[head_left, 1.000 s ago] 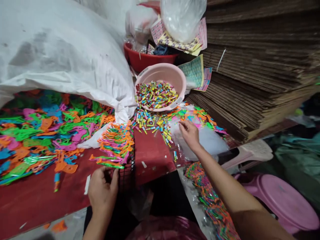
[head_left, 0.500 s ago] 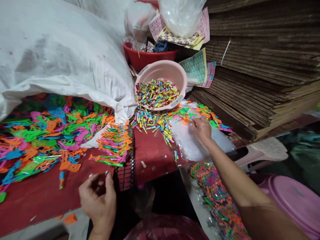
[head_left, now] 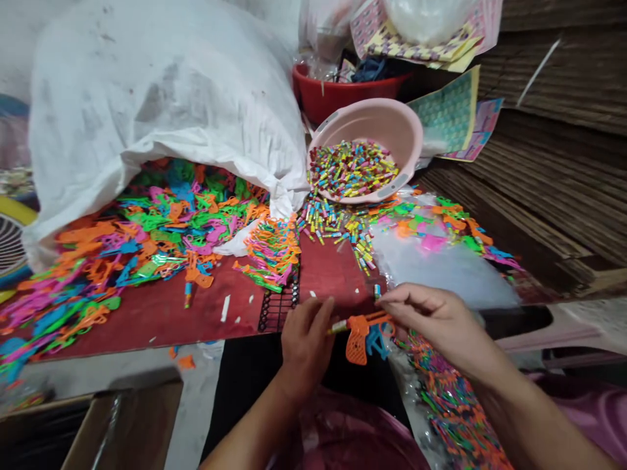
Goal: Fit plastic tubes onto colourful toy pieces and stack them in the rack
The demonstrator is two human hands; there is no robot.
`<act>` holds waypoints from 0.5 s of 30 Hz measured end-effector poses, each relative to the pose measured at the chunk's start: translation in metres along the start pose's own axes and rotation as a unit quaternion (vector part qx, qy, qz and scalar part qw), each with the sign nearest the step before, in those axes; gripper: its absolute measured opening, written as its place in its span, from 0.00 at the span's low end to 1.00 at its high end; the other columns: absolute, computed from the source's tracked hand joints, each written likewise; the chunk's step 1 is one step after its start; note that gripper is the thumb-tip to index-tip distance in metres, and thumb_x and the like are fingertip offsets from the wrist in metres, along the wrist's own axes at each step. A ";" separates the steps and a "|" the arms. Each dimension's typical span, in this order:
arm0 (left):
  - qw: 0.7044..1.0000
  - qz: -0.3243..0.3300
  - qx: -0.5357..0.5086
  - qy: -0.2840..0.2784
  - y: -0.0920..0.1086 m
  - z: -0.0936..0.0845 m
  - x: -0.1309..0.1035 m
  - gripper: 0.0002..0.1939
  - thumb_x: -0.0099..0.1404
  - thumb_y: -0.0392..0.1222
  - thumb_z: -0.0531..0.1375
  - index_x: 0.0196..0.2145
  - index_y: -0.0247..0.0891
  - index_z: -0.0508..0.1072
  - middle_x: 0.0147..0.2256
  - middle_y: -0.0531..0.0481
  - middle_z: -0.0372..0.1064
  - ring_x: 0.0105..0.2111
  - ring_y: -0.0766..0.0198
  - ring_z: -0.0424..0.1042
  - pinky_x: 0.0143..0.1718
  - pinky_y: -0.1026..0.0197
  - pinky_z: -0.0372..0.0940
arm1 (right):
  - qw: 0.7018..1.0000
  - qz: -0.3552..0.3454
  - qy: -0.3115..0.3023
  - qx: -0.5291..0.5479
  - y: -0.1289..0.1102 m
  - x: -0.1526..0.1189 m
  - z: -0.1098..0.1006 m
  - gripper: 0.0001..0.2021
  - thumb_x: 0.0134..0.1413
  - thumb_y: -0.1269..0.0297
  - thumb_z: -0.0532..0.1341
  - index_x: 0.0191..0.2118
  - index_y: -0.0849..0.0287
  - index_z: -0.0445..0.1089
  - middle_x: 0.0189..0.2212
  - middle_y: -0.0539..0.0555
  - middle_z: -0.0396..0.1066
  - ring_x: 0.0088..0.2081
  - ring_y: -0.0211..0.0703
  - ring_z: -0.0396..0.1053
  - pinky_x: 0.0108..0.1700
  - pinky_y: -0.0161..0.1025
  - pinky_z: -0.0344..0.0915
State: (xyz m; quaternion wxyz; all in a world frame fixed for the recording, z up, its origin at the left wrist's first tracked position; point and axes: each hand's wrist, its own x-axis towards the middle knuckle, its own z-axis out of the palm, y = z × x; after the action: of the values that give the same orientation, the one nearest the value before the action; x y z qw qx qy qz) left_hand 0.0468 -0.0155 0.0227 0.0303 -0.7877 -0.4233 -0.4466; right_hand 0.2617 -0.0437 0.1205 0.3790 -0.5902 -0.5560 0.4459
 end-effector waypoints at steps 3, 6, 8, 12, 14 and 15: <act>0.998 0.006 -0.046 -0.045 -0.007 -0.006 -0.008 0.12 0.68 0.36 0.58 0.48 0.40 0.74 0.37 0.46 0.75 0.36 0.61 0.73 0.37 0.60 0.66 | 0.993 0.027 -0.044 0.103 0.008 -0.001 0.025 0.14 0.58 0.51 0.63 0.37 0.58 0.75 0.22 0.49 0.69 0.21 0.34 0.64 0.24 0.32 0.59; 0.981 -0.038 -0.138 -0.132 -0.014 -0.014 -0.013 0.13 0.68 0.39 0.56 0.49 0.39 0.74 0.36 0.45 0.75 0.34 0.61 0.73 0.35 0.60 0.66 | 0.972 0.013 -0.080 0.223 0.022 0.007 0.042 0.19 0.64 0.49 0.56 0.49 0.57 0.73 0.28 0.51 0.69 0.23 0.35 0.66 0.25 0.34 0.62; 0.958 -0.070 -0.205 -0.186 -0.017 -0.017 -0.012 0.14 0.68 0.41 0.54 0.47 0.39 0.75 0.37 0.45 0.74 0.35 0.61 0.72 0.35 0.60 0.66 | 0.966 -0.027 -0.124 0.226 0.029 0.014 0.051 0.20 0.62 0.51 0.58 0.55 0.54 0.71 0.33 0.52 0.70 0.26 0.36 0.67 0.28 0.35 0.65; 0.937 -0.079 -0.251 -0.228 -0.020 -0.022 -0.004 0.13 0.68 0.38 0.52 0.45 0.39 0.75 0.36 0.46 0.72 0.36 0.60 0.71 0.37 0.60 0.65 | 0.970 -0.146 -0.177 0.085 0.036 0.023 0.068 0.13 0.58 0.61 0.65 0.48 0.53 0.76 0.39 0.52 0.69 0.40 0.39 0.69 0.42 0.36 0.67; 0.936 -0.077 -0.256 -0.230 -0.023 -0.022 -0.002 0.13 0.67 0.36 0.52 0.43 0.39 0.75 0.37 0.46 0.72 0.38 0.60 0.71 0.39 0.60 0.65 | 0.968 -0.183 -0.159 0.057 0.034 0.027 0.075 0.08 0.59 0.64 0.63 0.44 0.53 0.77 0.40 0.52 0.70 0.44 0.40 0.69 0.46 0.37 0.66; 0.938 -0.079 -0.253 -0.225 -0.025 -0.022 -0.001 0.11 0.67 0.35 0.52 0.41 0.39 0.74 0.37 0.46 0.72 0.38 0.59 0.71 0.39 0.60 0.65 | 0.969 -0.191 -0.147 0.056 0.033 0.029 0.078 0.07 0.59 0.64 0.63 0.43 0.53 0.77 0.39 0.51 0.70 0.43 0.40 0.70 0.46 0.36 0.66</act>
State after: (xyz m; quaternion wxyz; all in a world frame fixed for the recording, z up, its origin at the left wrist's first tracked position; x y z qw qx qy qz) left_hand 0.0144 -0.0099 0.0265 -0.3012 -0.8134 -0.3531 -0.3507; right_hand 0.1976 -0.0221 0.0620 0.4039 -0.3786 -0.6820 0.4778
